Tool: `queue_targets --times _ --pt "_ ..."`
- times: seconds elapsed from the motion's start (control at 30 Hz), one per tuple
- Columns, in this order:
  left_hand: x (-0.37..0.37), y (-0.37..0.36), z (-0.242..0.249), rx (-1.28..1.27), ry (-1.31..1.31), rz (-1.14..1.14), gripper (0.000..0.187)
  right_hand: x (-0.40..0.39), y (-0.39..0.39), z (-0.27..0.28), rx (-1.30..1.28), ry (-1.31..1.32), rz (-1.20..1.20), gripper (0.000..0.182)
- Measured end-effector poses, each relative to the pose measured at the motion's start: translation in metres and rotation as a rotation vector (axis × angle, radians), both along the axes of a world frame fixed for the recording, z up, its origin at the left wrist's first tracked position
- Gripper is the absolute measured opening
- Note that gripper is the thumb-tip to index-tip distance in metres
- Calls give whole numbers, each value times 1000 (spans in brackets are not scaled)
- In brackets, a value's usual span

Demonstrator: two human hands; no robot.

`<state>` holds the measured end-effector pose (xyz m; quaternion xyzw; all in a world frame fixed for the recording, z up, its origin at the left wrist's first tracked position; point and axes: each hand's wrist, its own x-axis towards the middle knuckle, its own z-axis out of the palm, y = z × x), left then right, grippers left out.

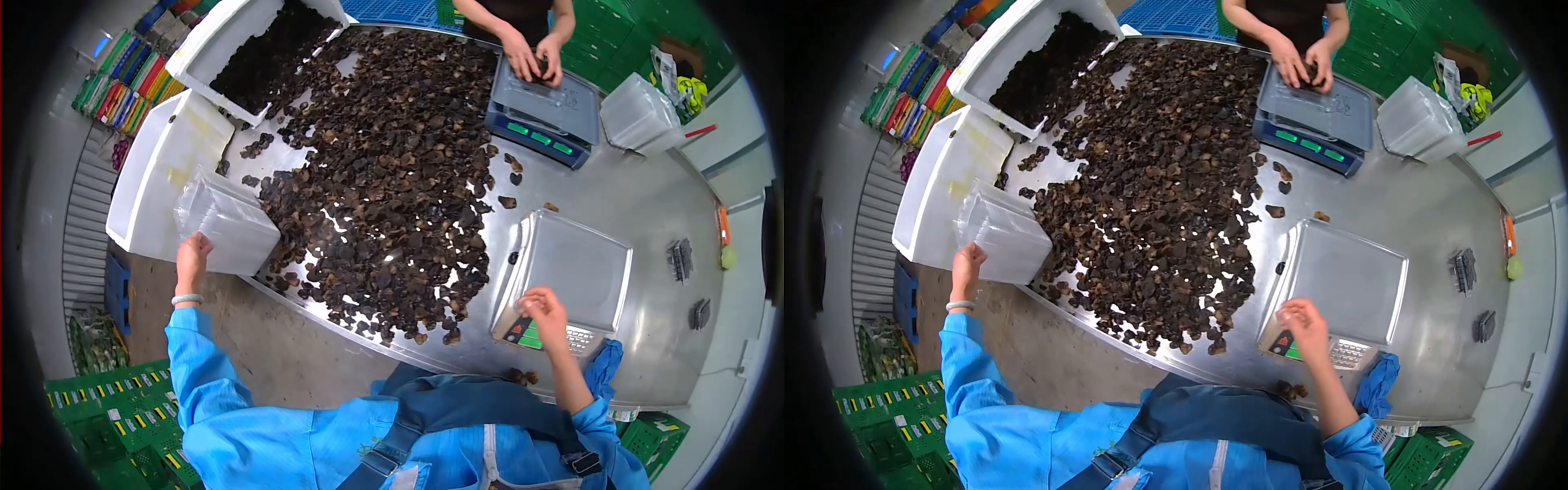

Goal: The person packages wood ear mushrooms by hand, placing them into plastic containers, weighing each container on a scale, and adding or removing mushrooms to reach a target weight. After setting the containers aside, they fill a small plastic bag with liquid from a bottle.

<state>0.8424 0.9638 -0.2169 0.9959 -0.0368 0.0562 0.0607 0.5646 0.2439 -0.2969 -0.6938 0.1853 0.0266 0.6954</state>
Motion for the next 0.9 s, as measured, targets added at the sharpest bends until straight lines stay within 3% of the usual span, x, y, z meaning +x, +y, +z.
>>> queue_targets --times 0.1,0.2,0.27,0.33,0.4,0.43,0.5,0.53,0.6,0.63,0.67,0.73,0.83,0.87,0.9 --pt "-2 -25 31 -50 13 63 26 18 60 -8 -100 -13 190 14" --pt "-1 -36 39 -56 -47 77 37 57 120 35 -364 -91 471 17" --pt "-3 -50 42 -29 -229 14 42 81 147 39 -679 -544 618 23" --pt "-16 -108 60 -87 -436 -138 37 106 180 84 -848 -756 641 28" --pt "-33 -176 66 48 -457 -363 30 122 212 122 -1070 -1063 526 30" --pt "-40 -208 61 43 -391 -540 20 129 228 134 -1195 -1068 426 30" --pt "-48 -279 48 -196 -438 -835 25 144 242 138 -1492 -921 354 35" --pt "-48 -305 40 -305 -468 -969 28 156 235 133 -1466 -768 418 28" --pt "-16 -331 54 -235 -610 -946 28 161 198 100 -1357 -559 428 15" --pt "17 -315 35 -352 -326 -846 34 154 174 91 -1356 -469 362 12" --pt "41 -300 21 -489 -423 -651 50 143 147 84 -1349 -379 301 11" --pt "91 -233 -86 -174 -415 -192 79 112 92 63 -1573 -350 148 11" --pt "123 -164 -185 50 -96 208 87 55 22 28 -1713 150 175 16" --pt "122 -165 -196 104 58 341 81 37 4 19 -1690 292 211 22" --pt "116 -174 -196 99 62 331 76 30 0 19 -1663 427 247 29"
